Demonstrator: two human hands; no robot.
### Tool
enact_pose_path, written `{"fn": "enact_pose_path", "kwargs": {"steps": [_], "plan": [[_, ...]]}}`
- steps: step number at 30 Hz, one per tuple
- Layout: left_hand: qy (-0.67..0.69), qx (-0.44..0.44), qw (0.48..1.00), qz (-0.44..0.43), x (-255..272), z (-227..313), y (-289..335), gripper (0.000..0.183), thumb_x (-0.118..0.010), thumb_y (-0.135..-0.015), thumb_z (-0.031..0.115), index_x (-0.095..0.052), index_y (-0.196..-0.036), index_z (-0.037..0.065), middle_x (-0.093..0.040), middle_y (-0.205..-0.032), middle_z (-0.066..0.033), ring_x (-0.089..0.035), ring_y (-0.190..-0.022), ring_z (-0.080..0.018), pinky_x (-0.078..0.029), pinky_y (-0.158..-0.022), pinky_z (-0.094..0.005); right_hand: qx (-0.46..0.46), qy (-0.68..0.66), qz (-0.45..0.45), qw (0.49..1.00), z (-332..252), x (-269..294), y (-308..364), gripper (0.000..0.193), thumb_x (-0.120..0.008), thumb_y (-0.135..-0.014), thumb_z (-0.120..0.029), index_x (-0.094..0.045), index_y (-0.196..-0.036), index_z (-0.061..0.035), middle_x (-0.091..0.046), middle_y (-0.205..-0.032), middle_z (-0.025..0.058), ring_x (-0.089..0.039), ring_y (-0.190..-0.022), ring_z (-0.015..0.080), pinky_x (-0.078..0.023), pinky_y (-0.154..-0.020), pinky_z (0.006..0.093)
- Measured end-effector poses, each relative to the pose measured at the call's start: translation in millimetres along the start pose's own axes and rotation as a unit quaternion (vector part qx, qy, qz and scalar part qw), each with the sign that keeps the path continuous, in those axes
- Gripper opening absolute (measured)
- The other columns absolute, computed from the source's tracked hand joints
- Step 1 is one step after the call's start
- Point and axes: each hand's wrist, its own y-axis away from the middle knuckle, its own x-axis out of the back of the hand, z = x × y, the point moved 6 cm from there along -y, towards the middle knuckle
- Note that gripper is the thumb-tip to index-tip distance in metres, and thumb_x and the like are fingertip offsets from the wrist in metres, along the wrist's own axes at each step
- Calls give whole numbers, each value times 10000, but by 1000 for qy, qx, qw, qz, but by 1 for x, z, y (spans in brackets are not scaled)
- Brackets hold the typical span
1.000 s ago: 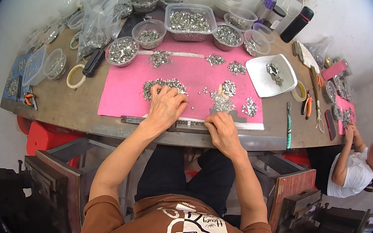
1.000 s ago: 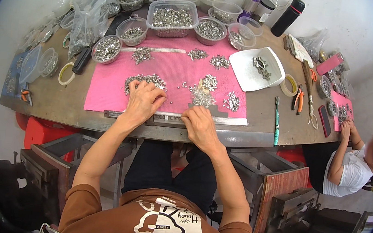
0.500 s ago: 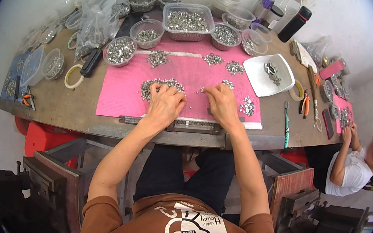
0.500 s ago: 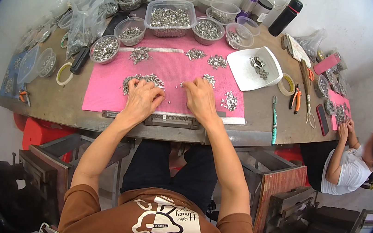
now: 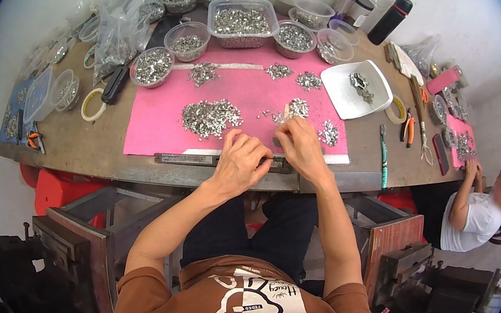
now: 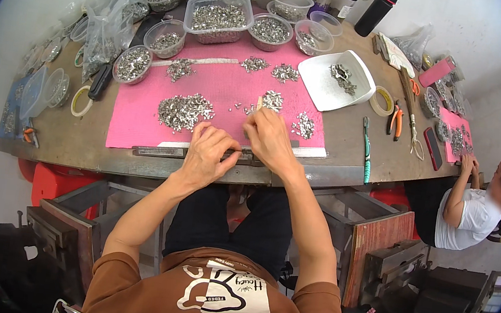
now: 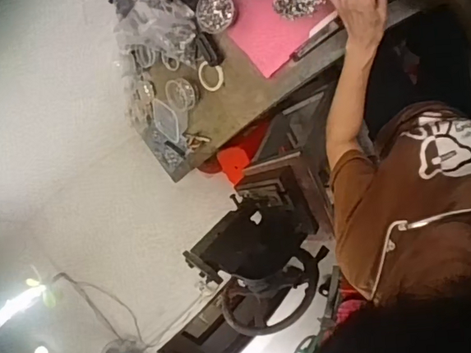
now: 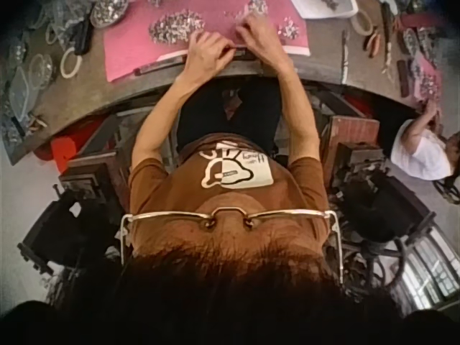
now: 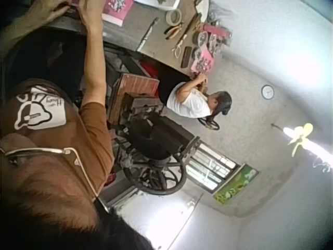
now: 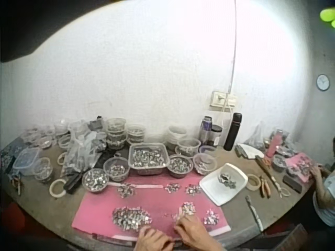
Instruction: The person aligns small metal pieces into a metal holder bar by hand, places the holder into a manual press machine, turns the wheel of the press, and arranges more metal pieces into the holder bar on the table.
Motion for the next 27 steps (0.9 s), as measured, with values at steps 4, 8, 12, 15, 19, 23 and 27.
{"fn": "enact_pose_path", "kwargs": {"steps": [4,8,12,15,19,23,27], "plan": [[2,-7,1000,2,-4,1,2,147,-774,-803,111,-671,-906,84,-613,-879,-46,-596,-898,-251,-393,-1025,-495,-24,-32,-19,999,-8,6,33,68,-696,-882,-18,-630,-897,-13,-609,-869,108,-590,-829,301,-431,-762,396],[30,3,1000,-4,-3,-2,4,154,-763,-817,105,-662,-931,77,-614,-880,-50,-595,-898,-263,-388,-1050,-511,1,-1,3,1000,-14,0,46,78,-715,-868,-11,-648,-907,-25,-623,-904,100,-589,-866,291,-423,-781,391],[16,5,1000,-5,-4,-1,7,145,-734,-847,83,-648,-962,63,-622,-910,-64,-593,-914,-277,-382,-1070,-536,37,24,21,999,-19,1,48,75,-709,-873,-27,-654,-923,-37,-620,-901,81,-582,-863,278,-419,-774,389],[-6,-2,1000,9,-5,1,8,136,-725,-858,70,-645,-967,55,-623,-909,-69,-591,-907,-283,-384,-1066,-532,38,17,20,999,-18,-1,46,68,-708,-871,-29,-664,-923,-35,-627,-903,84,-590,-857,277,-423,-780,391],[3,12,1000,22,-6,4,9,165,-732,-848,42,-639,-984,47,-633,-915,-74,-605,-906,-282,-381,-1079,-536,16,-5,11,1000,0,-3,26,58,-698,-878,-41,-688,-935,-36,-625,-890,92,-605,-864,283,-435,-800,404],[45,35,996,62,1,3,13,158,-717,-860,36,-646,-999,51,-654,-944,-76,-629,-934,-276,-377,-1105,-554,34,34,23,999,12,-19,-13,120,-703,-878,-65,-722,-996,-46,-610,-864,99,-608,-881,294,-442,-813,415],[25,32,991,126,17,-1,19,195,-706,-848,-24,-652,-1019,52,-680,-937,-74,-662,-913,-264,-394,-1102,-537,21,130,26,991,19,-26,-35,105,-747,-857,-131,-709,-892,-40,-616,-844,107,-601,-860,305,-439,-808,439]]}}
